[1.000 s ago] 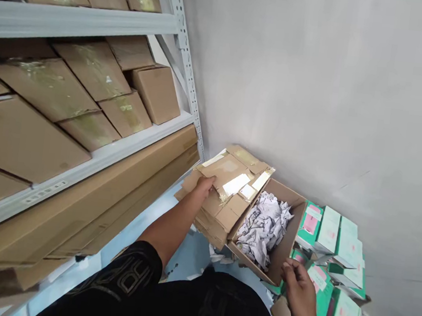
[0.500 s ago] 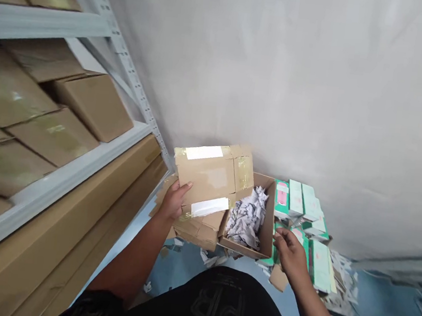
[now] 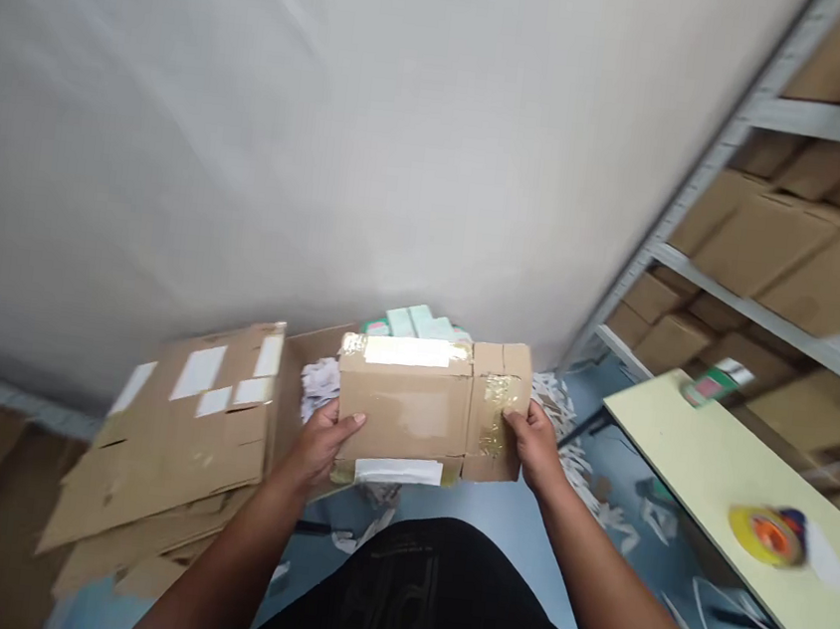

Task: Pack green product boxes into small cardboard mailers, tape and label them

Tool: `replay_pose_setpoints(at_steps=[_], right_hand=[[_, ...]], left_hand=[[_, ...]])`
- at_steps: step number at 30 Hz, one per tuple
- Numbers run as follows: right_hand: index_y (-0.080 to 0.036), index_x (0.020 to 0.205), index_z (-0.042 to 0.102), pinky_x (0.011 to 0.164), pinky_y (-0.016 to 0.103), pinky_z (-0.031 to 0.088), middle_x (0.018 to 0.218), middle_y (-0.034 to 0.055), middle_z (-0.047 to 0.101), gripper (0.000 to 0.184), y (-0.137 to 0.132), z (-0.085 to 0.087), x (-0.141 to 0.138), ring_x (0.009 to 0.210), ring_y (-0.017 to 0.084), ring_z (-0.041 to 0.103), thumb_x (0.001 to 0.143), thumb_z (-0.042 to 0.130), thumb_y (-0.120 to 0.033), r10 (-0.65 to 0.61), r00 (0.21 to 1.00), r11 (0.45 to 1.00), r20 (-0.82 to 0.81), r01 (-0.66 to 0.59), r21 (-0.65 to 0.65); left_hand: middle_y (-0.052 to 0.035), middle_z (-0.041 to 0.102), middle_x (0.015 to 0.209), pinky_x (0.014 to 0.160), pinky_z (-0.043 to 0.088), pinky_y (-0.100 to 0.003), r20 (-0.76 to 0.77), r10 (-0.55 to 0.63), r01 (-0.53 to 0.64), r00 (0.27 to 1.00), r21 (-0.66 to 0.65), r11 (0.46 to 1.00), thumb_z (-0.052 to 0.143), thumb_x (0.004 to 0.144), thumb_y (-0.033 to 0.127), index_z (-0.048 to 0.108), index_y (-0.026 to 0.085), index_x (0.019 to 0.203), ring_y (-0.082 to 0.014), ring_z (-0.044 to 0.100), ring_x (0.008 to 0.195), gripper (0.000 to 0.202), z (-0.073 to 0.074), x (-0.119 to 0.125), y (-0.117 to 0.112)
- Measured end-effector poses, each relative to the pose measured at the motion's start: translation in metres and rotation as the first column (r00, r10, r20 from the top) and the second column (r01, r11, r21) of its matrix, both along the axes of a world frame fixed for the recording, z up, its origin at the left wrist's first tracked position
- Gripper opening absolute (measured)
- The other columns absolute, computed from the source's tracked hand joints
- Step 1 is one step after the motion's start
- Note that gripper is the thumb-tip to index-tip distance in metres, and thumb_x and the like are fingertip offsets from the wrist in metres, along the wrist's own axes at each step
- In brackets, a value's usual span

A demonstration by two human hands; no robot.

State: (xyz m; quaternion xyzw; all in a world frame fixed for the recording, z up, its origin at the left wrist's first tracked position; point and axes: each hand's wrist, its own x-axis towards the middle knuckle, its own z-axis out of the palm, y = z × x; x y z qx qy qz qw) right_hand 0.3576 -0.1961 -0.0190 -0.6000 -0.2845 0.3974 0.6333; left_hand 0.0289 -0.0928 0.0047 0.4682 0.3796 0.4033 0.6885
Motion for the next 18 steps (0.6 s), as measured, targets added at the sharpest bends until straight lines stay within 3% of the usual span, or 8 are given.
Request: replay_pose_setpoints(at_steps=[6,10,14,18], right_hand=[[-0.022,0.096,0.073,0.077,0.035,0.051,0.096,0.0052,0.079,0.035,-0.108,-0.023,0.148,0.088,0.028,0.069,0.07,0.077,-0.045,-0.242,0.97,0.97,0.006,0.242,-0.031],[-0.024,0.101,0.073,0.083,0.037,0.053,0.102,0.0048,0.079,0.034,-0.172,-0.032,0.223,0.095,0.029,0.068,0.073,0.074,-0.043,-0.339,0.941,0.94,0.02,0.339,-0.04],[-0.024,0.108,0.071,0.089,0.038,0.052,0.111,0.0048,0.077,0.036,-0.208,-0.038,0.273,0.104,0.03,0.066,0.077,0.07,-0.041,-0.423,0.901,0.904,0.093,0.427,-0.029],[-0.027,0.127,0.066,0.106,0.04,0.045,0.131,0.0031,0.07,0.046,-0.216,-0.042,0.31,0.125,0.029,0.059,0.082,0.065,-0.04,-0.5,0.852,0.864,0.156,0.503,0.021]], left_hand=[[-0.0133,0.074,0.122,0.094,0.055,-0.043,-0.234,-0.21,0.262,0.949,0.222,0.939,0.078,0.077,0.05,0.063,0.014,0.127,-0.0309,0.07,0.111,0.063,-0.022,0.178,-0.026],[-0.011,0.071,0.127,0.099,0.053,-0.043,-0.402,-0.234,0.37,0.885,0.304,0.878,0.068,0.084,0.044,0.058,0.018,0.133,-0.0295,0.067,0.116,0.056,-0.034,0.289,-0.047],[-0.0116,0.068,0.131,0.104,0.048,-0.044,-0.538,-0.232,0.468,0.81,0.355,0.809,0.067,0.084,0.033,0.051,0.02,0.142,-0.0293,0.063,0.121,0.062,-0.032,0.376,-0.057],[-0.0134,0.066,0.13,0.106,0.046,-0.047,-0.626,-0.256,0.564,0.736,0.359,0.744,0.069,0.081,0.03,0.052,0.021,0.144,-0.032,0.058,0.125,0.065,-0.028,0.449,-0.052]])
